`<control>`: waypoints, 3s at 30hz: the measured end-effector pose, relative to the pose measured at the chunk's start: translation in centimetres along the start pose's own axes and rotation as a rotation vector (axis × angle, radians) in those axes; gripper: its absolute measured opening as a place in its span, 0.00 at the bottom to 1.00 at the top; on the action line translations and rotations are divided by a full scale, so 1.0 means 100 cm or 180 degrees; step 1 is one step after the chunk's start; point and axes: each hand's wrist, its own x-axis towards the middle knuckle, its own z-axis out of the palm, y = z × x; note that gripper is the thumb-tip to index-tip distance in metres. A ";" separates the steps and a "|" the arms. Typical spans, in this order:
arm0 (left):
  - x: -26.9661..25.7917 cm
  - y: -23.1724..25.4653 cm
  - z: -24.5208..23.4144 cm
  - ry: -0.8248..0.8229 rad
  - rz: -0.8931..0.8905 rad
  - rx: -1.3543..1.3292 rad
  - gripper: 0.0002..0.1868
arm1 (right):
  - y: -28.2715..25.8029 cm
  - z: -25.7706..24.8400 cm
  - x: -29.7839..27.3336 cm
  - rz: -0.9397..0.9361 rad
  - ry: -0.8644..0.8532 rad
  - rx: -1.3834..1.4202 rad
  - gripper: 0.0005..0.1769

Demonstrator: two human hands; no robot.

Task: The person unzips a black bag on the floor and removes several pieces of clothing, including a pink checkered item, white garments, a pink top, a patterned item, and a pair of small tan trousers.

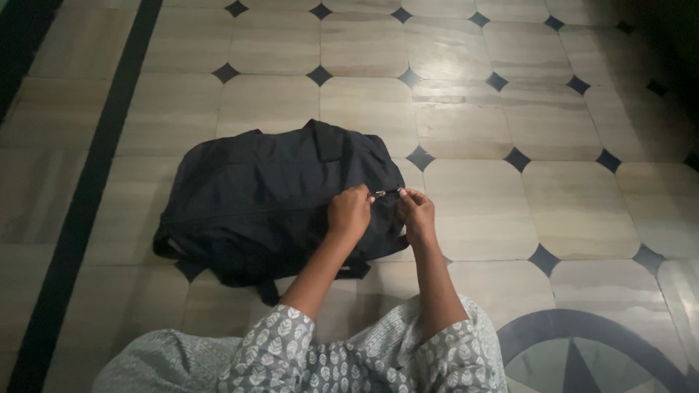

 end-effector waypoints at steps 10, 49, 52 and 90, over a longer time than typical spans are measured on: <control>-0.009 -0.002 -0.025 0.0037 0.0035 -0.0123 0.09 | 0.003 -0.005 0.002 -0.0071 -0.0196 0.0168 0.07; -0.025 -0.011 -0.047 0.0070 -0.0443 -0.0498 0.10 | 0.013 0.022 -0.006 -0.0701 0.0471 -0.0415 0.13; -0.026 -0.010 -0.053 0.0072 -0.0433 -0.0572 0.10 | 0.011 0.024 -0.009 -0.0597 0.0508 -0.0347 0.13; -0.034 -0.037 -0.060 0.0177 -0.0423 -0.0705 0.10 | -0.033 0.078 -0.083 -0.2637 0.0221 -0.3103 0.08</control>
